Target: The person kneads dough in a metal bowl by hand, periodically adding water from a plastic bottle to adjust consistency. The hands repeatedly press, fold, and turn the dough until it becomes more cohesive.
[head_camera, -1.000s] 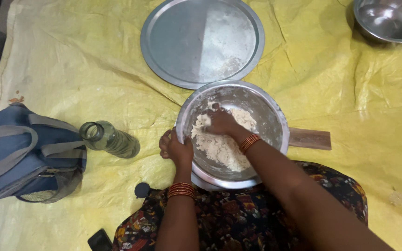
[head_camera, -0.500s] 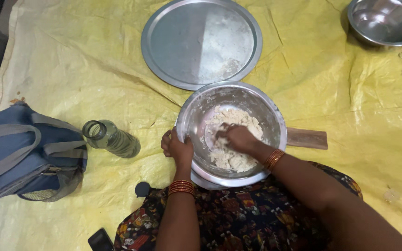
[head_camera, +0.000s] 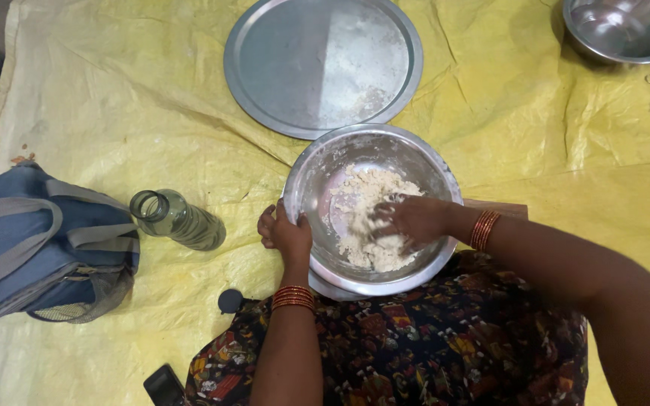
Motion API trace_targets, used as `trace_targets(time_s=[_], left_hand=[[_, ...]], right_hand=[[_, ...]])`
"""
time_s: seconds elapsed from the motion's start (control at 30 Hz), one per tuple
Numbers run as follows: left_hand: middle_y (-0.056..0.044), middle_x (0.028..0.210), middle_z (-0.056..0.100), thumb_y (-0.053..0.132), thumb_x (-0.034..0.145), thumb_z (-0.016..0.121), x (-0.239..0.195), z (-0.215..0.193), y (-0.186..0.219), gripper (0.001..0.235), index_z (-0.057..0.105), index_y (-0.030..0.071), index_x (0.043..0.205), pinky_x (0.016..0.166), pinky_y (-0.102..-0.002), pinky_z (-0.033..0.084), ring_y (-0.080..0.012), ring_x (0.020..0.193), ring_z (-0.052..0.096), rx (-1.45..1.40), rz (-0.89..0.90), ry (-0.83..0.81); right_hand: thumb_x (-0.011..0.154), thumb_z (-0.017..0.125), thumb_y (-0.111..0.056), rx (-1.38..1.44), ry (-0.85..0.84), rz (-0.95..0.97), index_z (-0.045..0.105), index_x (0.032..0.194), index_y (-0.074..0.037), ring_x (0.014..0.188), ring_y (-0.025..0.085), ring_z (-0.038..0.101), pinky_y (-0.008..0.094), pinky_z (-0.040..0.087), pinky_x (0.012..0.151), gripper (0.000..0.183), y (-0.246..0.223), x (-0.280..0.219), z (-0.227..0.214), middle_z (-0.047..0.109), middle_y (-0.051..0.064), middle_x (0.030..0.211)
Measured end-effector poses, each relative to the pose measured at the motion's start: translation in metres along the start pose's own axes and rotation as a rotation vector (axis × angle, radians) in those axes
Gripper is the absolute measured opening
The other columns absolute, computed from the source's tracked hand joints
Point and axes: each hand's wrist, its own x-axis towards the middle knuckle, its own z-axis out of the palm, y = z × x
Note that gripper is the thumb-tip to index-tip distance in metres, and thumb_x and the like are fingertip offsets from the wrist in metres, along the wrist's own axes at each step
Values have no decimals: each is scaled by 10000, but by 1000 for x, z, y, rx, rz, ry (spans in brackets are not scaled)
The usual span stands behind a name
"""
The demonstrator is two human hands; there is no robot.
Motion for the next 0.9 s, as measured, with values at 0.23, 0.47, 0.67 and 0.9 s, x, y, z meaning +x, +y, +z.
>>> trace_targets(time_s=[0.23, 0.47, 0.67, 0.9], left_hand=[[-140, 1453, 434, 215, 791, 792, 0, 4, -1, 658, 602, 116, 1413, 1055, -626, 289, -376, 1402, 291, -7, 41, 14], [-143, 1496, 404, 224, 778, 802, 1, -3, 1, 647, 602, 99, 1380, 1054, -672, 251, -401, 1459, 223, 40, 50, -27], [-126, 1527, 392, 225, 771, 793, -1, -10, 2, 626, 602, 80, 1349, 1072, -699, 197, -410, 1476, 191, 104, 114, -16], [-122, 1536, 399, 208, 774, 783, -1, -9, 5, 629, 593, 48, 1352, 1053, -682, 238, -412, 1460, 218, 90, 91, -5]], right_hand=[[952, 520, -606, -239, 235, -332, 297, 1527, -499, 1509, 320, -43, 787, 172, 1126, 626, -7, 24, 21, 4, -130, 1656], [979, 567, -459, 139, 142, 304, 336, 1536, -498, 1528, 445, 213, 633, 447, 1081, 604, -50, 88, 0, 74, -5, 1722], [970, 662, -260, 256, 469, 569, 544, 1446, -395, 1321, 500, 516, 576, 551, 939, 509, -34, 128, 0, 410, 166, 1578], [784, 794, -212, 589, 594, 640, 643, 1308, -277, 1007, 324, 716, 425, 593, 832, 550, -9, 135, 8, 615, 198, 1330]])
